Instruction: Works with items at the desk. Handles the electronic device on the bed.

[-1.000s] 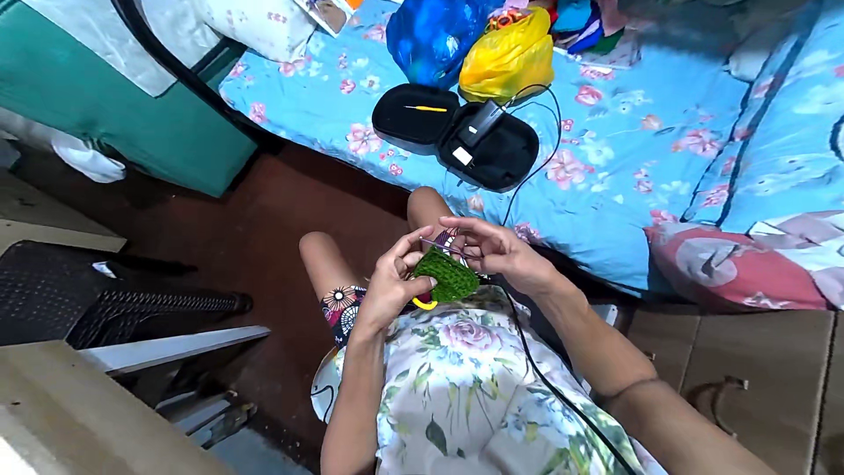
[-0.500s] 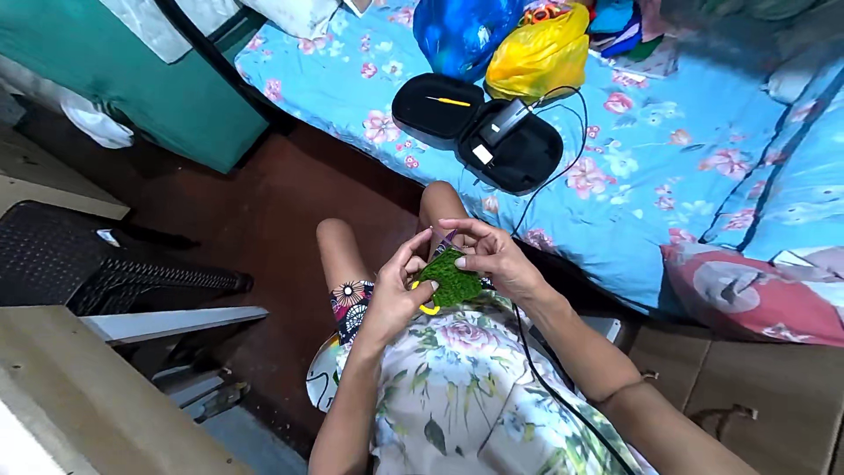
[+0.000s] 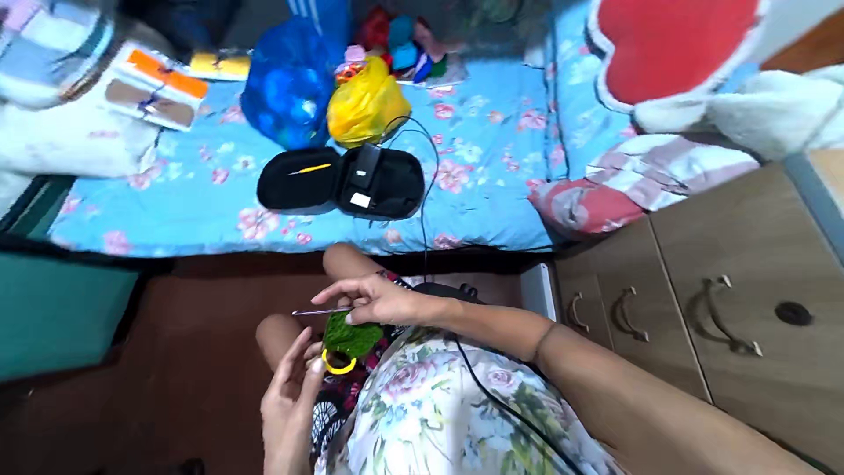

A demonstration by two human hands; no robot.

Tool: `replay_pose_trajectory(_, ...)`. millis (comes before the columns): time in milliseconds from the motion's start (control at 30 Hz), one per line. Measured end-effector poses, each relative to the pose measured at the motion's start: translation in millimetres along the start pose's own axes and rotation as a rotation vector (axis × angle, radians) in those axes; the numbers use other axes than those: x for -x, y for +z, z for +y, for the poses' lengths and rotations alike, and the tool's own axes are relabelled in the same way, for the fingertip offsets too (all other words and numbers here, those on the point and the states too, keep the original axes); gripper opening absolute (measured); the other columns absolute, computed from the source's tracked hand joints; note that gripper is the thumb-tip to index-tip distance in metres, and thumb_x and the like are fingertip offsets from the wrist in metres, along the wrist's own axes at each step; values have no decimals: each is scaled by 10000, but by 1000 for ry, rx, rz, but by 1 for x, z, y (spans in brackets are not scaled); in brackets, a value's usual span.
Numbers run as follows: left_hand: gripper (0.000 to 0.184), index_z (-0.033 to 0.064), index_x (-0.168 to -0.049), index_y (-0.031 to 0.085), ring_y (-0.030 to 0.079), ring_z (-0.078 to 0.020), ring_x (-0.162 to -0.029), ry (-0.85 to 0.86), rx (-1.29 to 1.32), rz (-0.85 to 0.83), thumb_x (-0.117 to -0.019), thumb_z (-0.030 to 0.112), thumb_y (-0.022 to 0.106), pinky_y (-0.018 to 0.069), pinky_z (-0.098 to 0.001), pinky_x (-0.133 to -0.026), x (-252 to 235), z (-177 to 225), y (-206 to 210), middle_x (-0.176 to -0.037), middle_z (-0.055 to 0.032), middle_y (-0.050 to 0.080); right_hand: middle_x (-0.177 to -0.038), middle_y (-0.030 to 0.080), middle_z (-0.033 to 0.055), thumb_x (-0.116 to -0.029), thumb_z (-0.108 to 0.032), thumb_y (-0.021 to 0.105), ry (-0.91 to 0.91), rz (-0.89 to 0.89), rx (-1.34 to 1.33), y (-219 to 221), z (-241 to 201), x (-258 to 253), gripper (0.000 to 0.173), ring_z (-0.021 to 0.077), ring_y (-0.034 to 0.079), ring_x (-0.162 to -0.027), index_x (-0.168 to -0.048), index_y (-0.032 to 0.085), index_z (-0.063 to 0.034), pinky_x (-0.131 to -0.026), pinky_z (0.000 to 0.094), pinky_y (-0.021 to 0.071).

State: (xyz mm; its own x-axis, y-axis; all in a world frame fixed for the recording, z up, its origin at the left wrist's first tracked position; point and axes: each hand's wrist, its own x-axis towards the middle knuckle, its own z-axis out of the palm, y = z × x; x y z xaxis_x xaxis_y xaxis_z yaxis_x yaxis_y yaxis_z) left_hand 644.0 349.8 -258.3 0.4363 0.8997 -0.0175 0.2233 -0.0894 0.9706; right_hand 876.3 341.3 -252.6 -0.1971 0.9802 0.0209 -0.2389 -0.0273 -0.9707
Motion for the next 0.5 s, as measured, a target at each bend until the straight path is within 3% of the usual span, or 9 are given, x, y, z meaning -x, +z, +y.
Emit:
replay_pose_trajectory(100, 512, -81, -1387, 496, 650, -44, -1082, 19, -80, -6, -987, 225, 588, 563, -225, -871, -14, -2, -8, -1287, -43, 643, -1030, 631, 134, -913, 137, 511, -2, 119, 54, -27, -4, -6, 429, 60, 530, -805, -1327, 597, 67, -725, 216, 461)
replay_pose_trajectory(167, 488, -52, -1397, 502, 649, -42, -1100, 54, -83, -25, -1002, 219, 597, 568, -239, -887, -24, 0, -16, -1308, 1, 637, -1045, 649, 155, -943, 117, 508, 48, 216, 94, -54, -9, -15, 410, 112, 567, -852, -1335, 605, 40, -772, 279, 489)
replay_pose_trajectory(233, 443, -43, -1385, 506, 650, -40, -1086, 66, -73, -25, -1001, 169, 571, 572, -244, -877, -35, 5, -21, -1294, 31, 636, -943, 626, 166, -953, 116, 513, 27, 288, 143, -80, -10, -24, 402, 169, 565, -781, -1334, 609, 34, -724, 343, 505)
replay_pose_trajectory(333, 413, -60, -1353, 525, 637, -41, -1104, 81, -94, -3, -998, 150, 541, 552, -239, -909, -56, 4, -16, -1283, 10, 641, -868, 586, 157, -943, 161, 491, -11, 336, 170, -97, -28, -26, 401, 162, 508, -708, -1321, 597, 79, -657, 324, 470)
replay_pose_trajectory(400, 435, -121, -1320, 532, 609, -54, -1159, 74, -174, 22, -985, 154, 554, 513, -231, -969, -69, 2, -3, -1307, -98, 625, -972, 634, 184, -913, 167, 491, -69, 357, 173, -106, -21, -33, 411, 154, 554, -770, -1301, 604, 94, -700, 314, 488)
replay_pose_trajectory(500, 471, -145, -1307, 570, 584, -196, -1238, 52, -356, -2, -968, 181, 586, 474, -300, -1029, -83, -10, 6, -1338, -271, 593, -1189, 666, 208, -893, 144, 509, -125, 479, 184, -132, -15, -43, 433, 154, 634, -884, -1310, 605, 79, -741, 307, 533)
